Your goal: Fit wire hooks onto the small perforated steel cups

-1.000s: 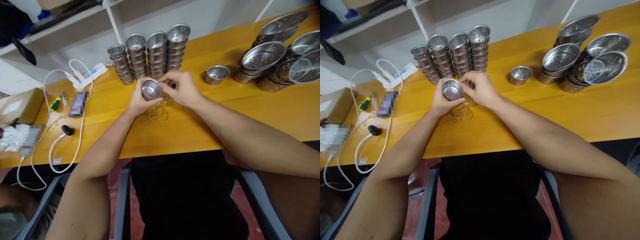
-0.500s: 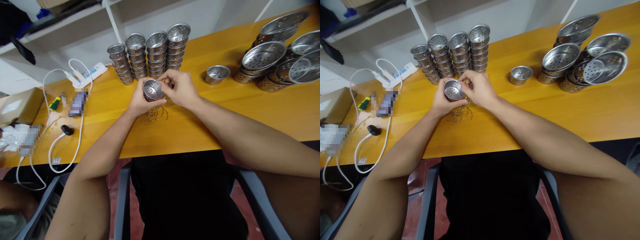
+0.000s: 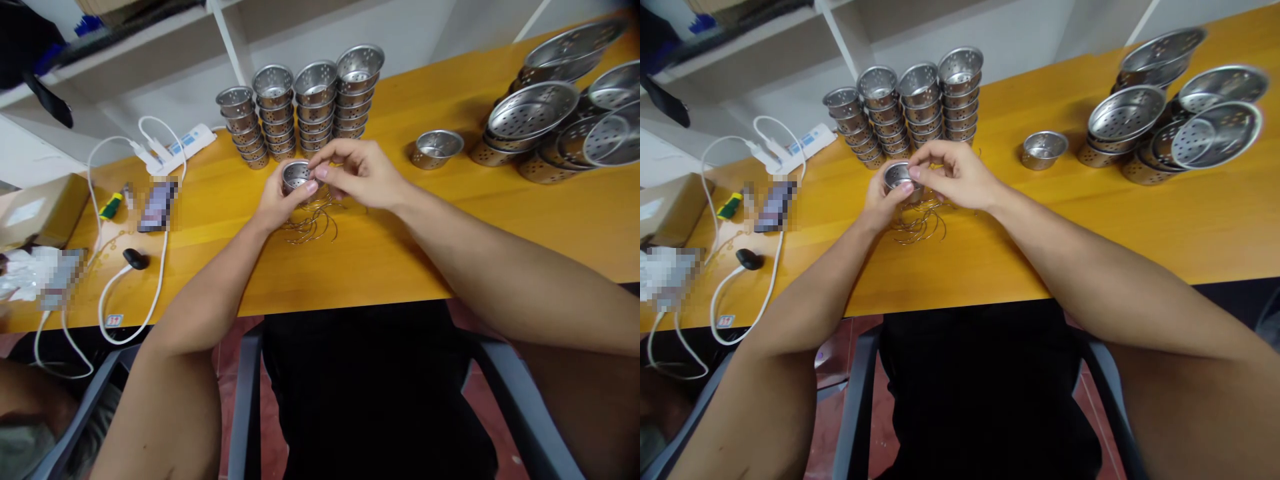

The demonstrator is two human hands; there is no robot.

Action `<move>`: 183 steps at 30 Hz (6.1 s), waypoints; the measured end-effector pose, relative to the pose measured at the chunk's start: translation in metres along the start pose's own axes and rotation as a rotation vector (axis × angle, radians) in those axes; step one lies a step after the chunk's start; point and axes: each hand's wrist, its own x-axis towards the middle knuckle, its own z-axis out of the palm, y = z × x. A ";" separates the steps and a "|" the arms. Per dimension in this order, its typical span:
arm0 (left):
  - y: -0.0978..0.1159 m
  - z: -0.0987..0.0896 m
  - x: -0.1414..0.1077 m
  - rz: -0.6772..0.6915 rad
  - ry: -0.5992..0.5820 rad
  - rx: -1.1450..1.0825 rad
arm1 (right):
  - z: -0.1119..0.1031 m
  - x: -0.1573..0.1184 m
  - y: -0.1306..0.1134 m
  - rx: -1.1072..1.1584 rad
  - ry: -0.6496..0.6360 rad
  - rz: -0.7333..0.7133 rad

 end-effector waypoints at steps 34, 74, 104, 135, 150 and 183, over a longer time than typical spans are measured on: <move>0.007 0.007 -0.002 -0.026 -0.051 0.115 | 0.002 0.008 0.017 0.268 -0.110 0.017; -0.035 0.006 0.001 0.213 -0.068 0.162 | -0.002 -0.002 0.033 -0.392 -0.026 -0.287; 0.002 0.002 -0.010 -0.071 -0.101 0.207 | -0.130 -0.005 -0.047 -1.230 0.101 0.942; 0.011 0.005 -0.008 -0.088 -0.093 0.161 | -0.083 0.036 0.073 -0.558 0.378 -0.239; 0.019 0.005 -0.007 -0.112 -0.093 0.182 | -0.085 0.033 0.057 -0.656 0.492 -0.052; -0.021 -0.007 -0.002 0.031 0.017 0.237 | -0.072 0.002 -0.010 -0.682 0.064 -0.064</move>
